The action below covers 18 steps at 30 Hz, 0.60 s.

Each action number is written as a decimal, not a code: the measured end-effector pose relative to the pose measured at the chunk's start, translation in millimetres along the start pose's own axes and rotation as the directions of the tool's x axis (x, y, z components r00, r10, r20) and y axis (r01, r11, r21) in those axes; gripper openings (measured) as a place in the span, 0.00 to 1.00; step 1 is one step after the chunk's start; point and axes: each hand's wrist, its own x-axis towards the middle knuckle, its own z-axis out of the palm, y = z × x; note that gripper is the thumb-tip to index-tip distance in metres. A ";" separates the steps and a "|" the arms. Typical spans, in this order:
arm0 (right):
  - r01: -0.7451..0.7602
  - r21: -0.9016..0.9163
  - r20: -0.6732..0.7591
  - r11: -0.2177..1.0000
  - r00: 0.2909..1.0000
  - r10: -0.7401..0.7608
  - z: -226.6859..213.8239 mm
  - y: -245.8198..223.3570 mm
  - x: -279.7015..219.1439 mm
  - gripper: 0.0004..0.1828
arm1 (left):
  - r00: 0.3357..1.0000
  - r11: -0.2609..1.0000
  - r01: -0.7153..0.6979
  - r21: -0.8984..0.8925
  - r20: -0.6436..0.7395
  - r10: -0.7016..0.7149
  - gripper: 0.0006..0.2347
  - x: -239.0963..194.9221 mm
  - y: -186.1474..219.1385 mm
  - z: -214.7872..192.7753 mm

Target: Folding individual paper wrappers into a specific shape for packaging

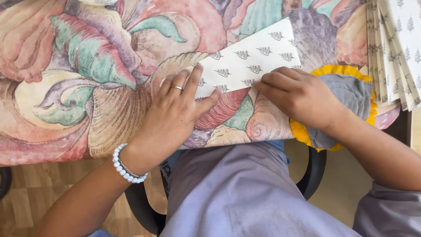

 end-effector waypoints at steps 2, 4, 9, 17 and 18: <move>-0.059 0.000 0.020 0.998 0.998 0.059 4.0 3.1 -13.2 0.13 | 0.992 0.980 -0.105 -0.166 -0.084 0.092 0.19 9.3 -0.2 -2.2; -0.081 -0.061 0.019 0.995 0.996 0.082 4.4 7.7 -22.3 0.12 | 0.989 0.951 -0.133 -0.280 -0.101 0.109 0.14 14.9 -4.7 -1.2; -0.080 -0.164 0.036 0.983 0.996 0.087 5.9 11.1 -33.7 0.12 | 0.981 0.858 -0.172 -0.485 -0.162 0.105 0.13 15.2 -10.9 13.2; -0.021 -0.159 0.052 0.987 0.998 0.030 8.3 12.4 -34.8 0.11 | 0.976 0.933 -0.161 -0.323 -0.195 0.101 0.09 16.7 -9.1 12.8; -0.018 -0.157 0.058 0.987 0.998 0.027 5.1 12.3 -30.1 0.11 | 0.976 0.931 -0.158 -0.328 -0.196 0.096 0.09 18.8 -8.2 13.9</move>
